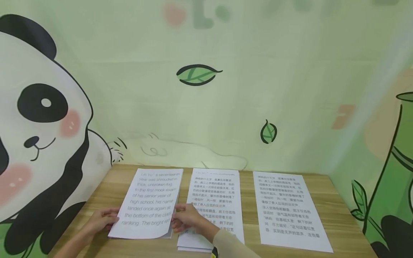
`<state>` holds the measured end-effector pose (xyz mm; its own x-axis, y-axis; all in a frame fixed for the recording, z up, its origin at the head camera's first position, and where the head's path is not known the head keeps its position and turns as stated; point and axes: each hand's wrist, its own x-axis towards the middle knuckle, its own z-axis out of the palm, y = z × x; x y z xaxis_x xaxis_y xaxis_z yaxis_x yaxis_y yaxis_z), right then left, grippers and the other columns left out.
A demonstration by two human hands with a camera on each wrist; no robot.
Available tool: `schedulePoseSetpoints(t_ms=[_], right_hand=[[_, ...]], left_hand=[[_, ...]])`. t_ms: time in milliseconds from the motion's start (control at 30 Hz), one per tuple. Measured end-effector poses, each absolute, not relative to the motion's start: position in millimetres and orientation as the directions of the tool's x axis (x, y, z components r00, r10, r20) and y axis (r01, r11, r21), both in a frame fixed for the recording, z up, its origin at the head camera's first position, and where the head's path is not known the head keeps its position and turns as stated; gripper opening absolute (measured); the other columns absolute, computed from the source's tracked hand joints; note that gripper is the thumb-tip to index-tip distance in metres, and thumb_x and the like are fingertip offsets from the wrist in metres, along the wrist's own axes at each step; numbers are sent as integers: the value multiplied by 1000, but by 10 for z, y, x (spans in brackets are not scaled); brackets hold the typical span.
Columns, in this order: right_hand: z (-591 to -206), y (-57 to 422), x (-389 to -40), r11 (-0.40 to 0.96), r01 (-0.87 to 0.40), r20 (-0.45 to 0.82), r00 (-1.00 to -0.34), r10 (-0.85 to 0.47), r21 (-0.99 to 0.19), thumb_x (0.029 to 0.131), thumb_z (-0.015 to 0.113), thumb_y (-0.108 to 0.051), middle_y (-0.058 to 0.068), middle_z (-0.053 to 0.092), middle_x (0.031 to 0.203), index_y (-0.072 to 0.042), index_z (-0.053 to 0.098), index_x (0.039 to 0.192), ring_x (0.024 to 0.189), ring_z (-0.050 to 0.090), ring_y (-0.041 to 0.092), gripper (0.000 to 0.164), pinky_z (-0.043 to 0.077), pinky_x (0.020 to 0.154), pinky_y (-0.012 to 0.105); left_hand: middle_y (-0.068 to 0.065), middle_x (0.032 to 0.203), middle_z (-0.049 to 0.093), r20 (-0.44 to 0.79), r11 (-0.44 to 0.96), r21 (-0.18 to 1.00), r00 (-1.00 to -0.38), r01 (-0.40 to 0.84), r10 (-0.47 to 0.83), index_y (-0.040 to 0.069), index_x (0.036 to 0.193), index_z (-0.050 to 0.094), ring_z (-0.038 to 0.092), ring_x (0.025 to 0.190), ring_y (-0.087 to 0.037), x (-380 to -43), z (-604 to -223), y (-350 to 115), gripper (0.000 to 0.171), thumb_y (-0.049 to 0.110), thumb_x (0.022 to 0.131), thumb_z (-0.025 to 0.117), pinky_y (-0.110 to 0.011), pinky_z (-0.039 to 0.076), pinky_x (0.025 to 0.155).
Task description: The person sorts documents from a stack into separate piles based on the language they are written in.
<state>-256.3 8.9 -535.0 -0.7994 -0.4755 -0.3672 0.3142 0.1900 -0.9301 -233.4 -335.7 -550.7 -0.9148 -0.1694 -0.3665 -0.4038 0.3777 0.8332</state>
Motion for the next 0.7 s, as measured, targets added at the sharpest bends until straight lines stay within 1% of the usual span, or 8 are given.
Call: schedulePoseSetpoints(t_ms=[133,200,267,400,533,633,700], right_hand=[[-5375,90,-2569,209,315,-378,-798,-469,-926,98,60,-12,12,73,101,1,47,149,72,70,14,54,64,69,32],[-5387,95,-2567,210,309,-373,-799,-471,-928,98,61,-12,13,74,101,3,47,148,71,70,14,54,64,68,32],[-5403,108,-2558,209,298,-363,-799,-480,-932,98,61,-11,15,74,101,4,47,147,70,70,14,54,64,68,33],[-5415,195,-2520,202,261,-328,-805,-495,-944,96,60,-8,18,74,102,7,46,146,71,71,14,54,64,67,32],[-5407,402,-2481,221,243,-324,-806,-496,-944,97,60,-10,15,75,103,5,49,145,74,72,13,51,63,67,30],[-5396,614,-2457,248,240,-335,-808,-484,-938,97,61,-12,11,76,100,3,52,143,74,72,12,49,63,66,30],[-5394,768,-2444,267,230,-335,-818,-468,-936,97,60,-13,9,76,99,3,53,143,74,72,12,49,63,66,29]], left_hand=[[-14,100,73,-353,398,825,-916,-401,-189,-15,137,52,66,80,-14,-2341,-5508,-3365,49,-1,92,64,-31,58,70],[-17,100,72,-344,422,816,-918,-396,-197,-14,135,54,66,79,-15,-2343,-5491,-3366,48,0,91,65,-31,58,68],[-16,99,71,-327,455,797,-918,-396,-226,-12,133,57,65,77,-15,-2340,-5490,-3372,45,0,90,66,-29,57,66],[-17,94,70,-249,551,755,-932,-356,-261,-12,126,61,63,73,-16,-2332,-5461,-3386,43,1,85,69,-26,54,62],[-14,92,67,-166,610,734,-950,-299,-265,-12,125,60,61,74,-15,-2336,-5417,-3341,45,3,84,68,-23,49,60],[-12,95,63,-154,593,756,-956,-277,-250,-11,130,58,59,76,-14,-2345,-5386,-3220,45,5,89,66,-22,48,58],[-13,96,63,-149,569,781,-962,-256,-228,-11,131,58,59,74,-15,-2341,-5346,-3087,43,4,91,64,-22,48,57]])
